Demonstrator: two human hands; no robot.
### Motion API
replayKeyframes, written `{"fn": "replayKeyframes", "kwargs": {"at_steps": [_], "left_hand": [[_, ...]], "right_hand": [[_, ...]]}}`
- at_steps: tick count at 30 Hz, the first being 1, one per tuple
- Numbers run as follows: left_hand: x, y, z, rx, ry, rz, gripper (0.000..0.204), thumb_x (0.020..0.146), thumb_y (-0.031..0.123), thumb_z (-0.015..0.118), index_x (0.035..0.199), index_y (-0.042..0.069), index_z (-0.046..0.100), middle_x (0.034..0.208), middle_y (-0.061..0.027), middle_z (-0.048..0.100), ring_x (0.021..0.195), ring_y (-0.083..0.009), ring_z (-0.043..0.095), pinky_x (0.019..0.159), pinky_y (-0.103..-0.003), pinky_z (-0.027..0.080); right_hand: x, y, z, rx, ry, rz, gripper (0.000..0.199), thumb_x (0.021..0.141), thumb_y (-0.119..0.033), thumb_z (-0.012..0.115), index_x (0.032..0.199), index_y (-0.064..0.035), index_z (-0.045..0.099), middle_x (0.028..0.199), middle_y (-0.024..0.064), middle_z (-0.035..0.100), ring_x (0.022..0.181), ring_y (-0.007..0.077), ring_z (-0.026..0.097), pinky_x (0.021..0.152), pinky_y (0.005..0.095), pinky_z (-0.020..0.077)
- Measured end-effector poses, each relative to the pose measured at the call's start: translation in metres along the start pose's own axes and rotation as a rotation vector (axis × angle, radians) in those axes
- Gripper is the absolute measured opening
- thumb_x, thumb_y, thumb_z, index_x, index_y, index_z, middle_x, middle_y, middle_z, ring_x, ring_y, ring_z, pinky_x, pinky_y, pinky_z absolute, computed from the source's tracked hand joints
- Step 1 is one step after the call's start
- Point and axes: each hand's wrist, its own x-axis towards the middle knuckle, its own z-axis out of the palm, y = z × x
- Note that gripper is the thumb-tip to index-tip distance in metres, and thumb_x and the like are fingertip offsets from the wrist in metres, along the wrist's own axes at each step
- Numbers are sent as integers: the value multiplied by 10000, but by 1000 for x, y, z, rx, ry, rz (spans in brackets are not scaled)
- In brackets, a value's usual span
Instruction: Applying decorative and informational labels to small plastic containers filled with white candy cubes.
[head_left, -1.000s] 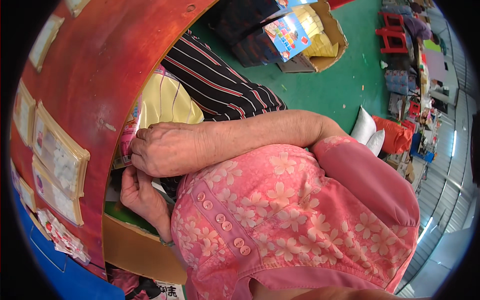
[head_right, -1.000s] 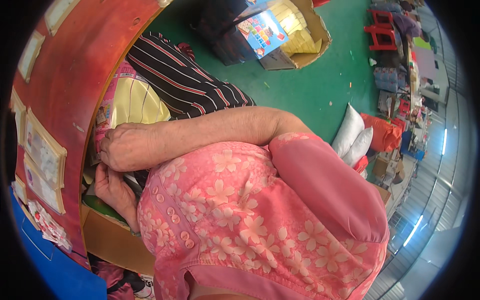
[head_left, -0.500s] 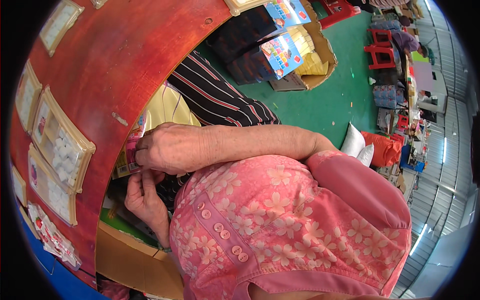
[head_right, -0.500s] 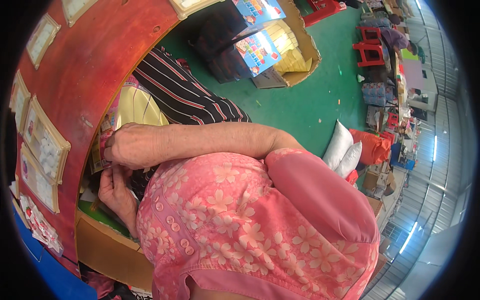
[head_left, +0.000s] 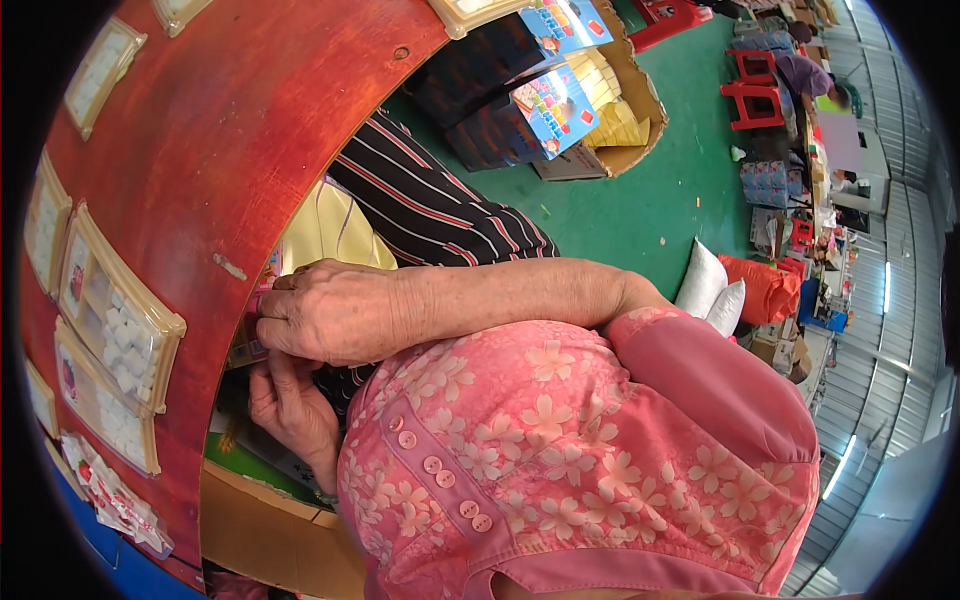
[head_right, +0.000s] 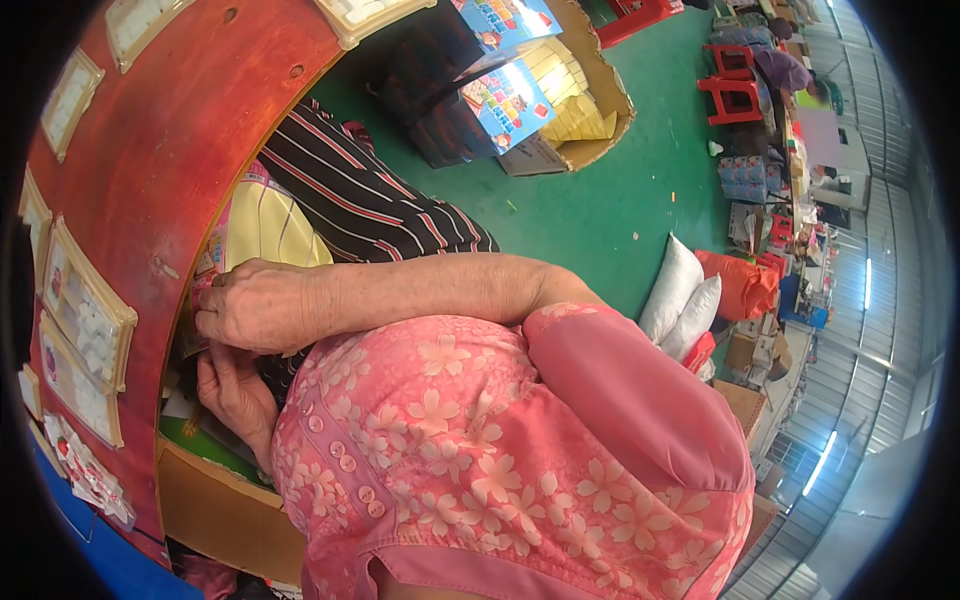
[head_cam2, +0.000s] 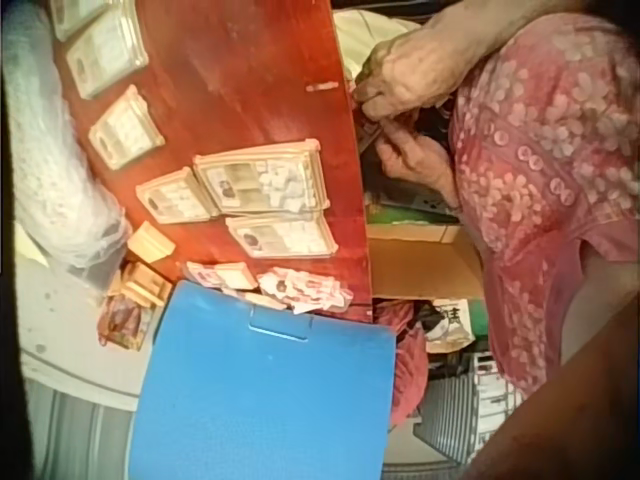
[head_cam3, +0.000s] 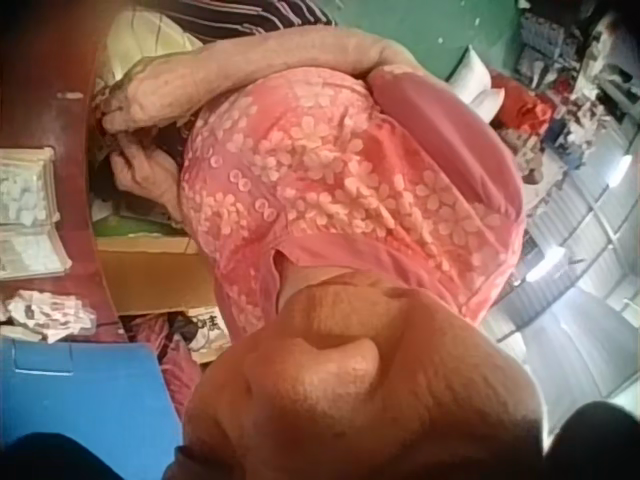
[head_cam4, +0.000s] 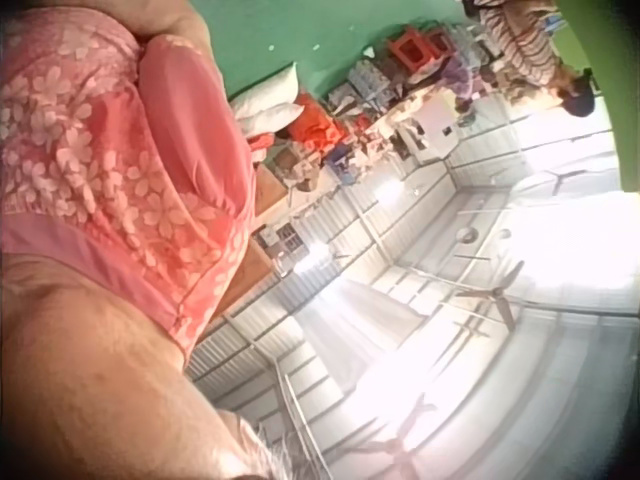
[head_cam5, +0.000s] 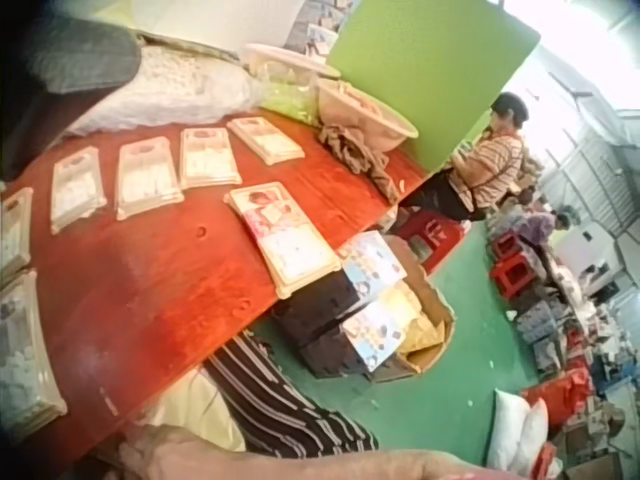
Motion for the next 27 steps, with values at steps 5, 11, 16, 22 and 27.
{"fn": "replayKeyframes", "kwargs": {"at_steps": [5, 11, 16, 22, 27], "left_hand": [[1, -7, 2, 34, 173, 109, 129, 936, 83, 587, 951, -42, 616, 920, -94, 639, 834, -148, 585, 742, -280, 491], [7, -18, -25, 221, 181, 232, 91, 895, 41, 614, 902, -49, 622, 897, -95, 637, 819, -147, 579, 718, -278, 478], [13, -30, -51, 126, 363, 97, 95, 876, 36, 634, 893, -57, 620, 883, -91, 639, 774, -144, 580, 691, -267, 474], [25, -32, -65, 290, 331, 110, 94, 895, 81, 631, 892, -9, 607, 786, -51, 620, 664, -114, 572, 607, -234, 448], [33, -25, -80, 516, 313, 9, 189, 901, 159, 649, 787, 13, 611, 692, -3, 595, 616, -96, 542, 558, -226, 416]], "right_hand": [[3, 1, 3, 182, 86, 89, 224, 735, -136, 636, 890, 12, 572, 830, 165, 616, 803, 339, 635, 692, 410, 527], [8, -1, -9, 296, 122, 266, 179, 825, -131, 615, 960, -17, 587, 831, 161, 601, 788, 344, 621, 676, 416, 525], [-13, 11, -14, 314, 426, 326, 142, 917, -125, 570, 1013, -22, 587, 810, 135, 597, 690, 277, 617, 648, 348, 516], [-66, 37, -41, 951, 936, 780, 136, 968, -182, 544, 929, -61, 593, 759, 22, 620, 621, 96, 556, 594, 231, 458], [-124, 39, -80, 993, 1251, 703, 125, 963, -149, 548, 897, -51, 588, 798, 17, 576, 672, 100, 496, 634, 224, 415]]}}
